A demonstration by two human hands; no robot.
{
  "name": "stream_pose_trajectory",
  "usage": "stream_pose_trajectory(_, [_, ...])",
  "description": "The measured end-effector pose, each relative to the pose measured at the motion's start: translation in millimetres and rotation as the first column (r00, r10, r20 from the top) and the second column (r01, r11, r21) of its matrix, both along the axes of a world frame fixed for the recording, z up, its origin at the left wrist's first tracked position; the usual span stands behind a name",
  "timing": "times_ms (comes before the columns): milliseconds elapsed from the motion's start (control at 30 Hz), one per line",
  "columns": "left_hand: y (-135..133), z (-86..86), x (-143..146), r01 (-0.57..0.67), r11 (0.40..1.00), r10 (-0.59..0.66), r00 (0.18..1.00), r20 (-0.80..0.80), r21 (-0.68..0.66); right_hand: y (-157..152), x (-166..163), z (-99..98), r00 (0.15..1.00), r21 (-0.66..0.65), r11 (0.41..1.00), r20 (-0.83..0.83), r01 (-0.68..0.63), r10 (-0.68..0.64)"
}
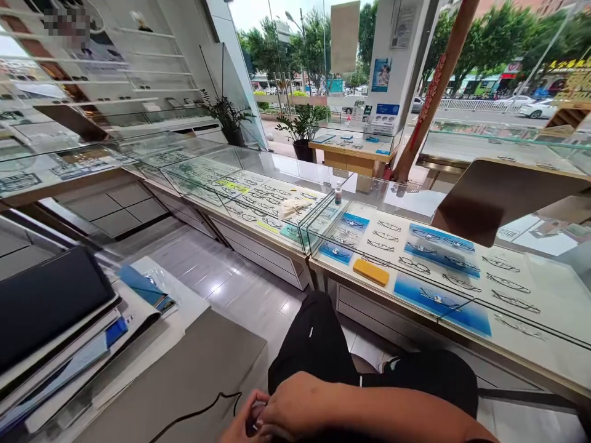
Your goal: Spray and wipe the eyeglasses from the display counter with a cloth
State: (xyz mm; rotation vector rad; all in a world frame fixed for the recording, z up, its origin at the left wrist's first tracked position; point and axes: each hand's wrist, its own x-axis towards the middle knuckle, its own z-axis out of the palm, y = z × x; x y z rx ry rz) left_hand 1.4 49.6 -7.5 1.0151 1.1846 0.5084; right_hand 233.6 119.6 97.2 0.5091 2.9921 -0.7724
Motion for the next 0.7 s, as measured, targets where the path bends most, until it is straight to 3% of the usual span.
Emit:
stream_pose_trajectory(133, [20.5,-13.7,9.0,-0.183,0.983,0.184,0.981,0.055,-0.025,36.5,0.5,-4.8,0.984,-0.028,0.984,0.028,0.177,-0.177])
stream_pose_trajectory(233, [41.3,-17.7,18.5,-0.21,0.978,0.21,0.978,0.009,0.005,60.2,5.2,-4.0,0.951,-0.03,0.959,0.138,0.283,-0.277])
stream_pose_trajectory(333, [68.3,-17.1,25.3,-0.112,0.992,0.117,0.986,-0.117,0.052,69.0,13.2,-1.8,0.915,-0.042,0.939,0.241,0.343,-0.323])
stream_pose_trajectory(433, [94.8,-15.2,36.4,0.033,0.988,0.009,0.964,-0.265,0.152,63.7,22.1,1.1,0.928,-0.094,0.928,0.128,0.362,-0.349])
stream_pose_trajectory(567, [126.5,-15.3,71.9,0.158,0.893,0.0,0.936,-0.352,0.42,52.7,30.6,6.1,0.914,-0.104,0.911,-0.035,0.4,-0.405])
stream_pose_trajectory(700, [145.0,-26.1,89.7,0.245,0.891,-0.07,0.905,-0.419,0.381,54.6,37.7,2.6,0.903,-0.088,0.9,0.01,0.428,-0.429])
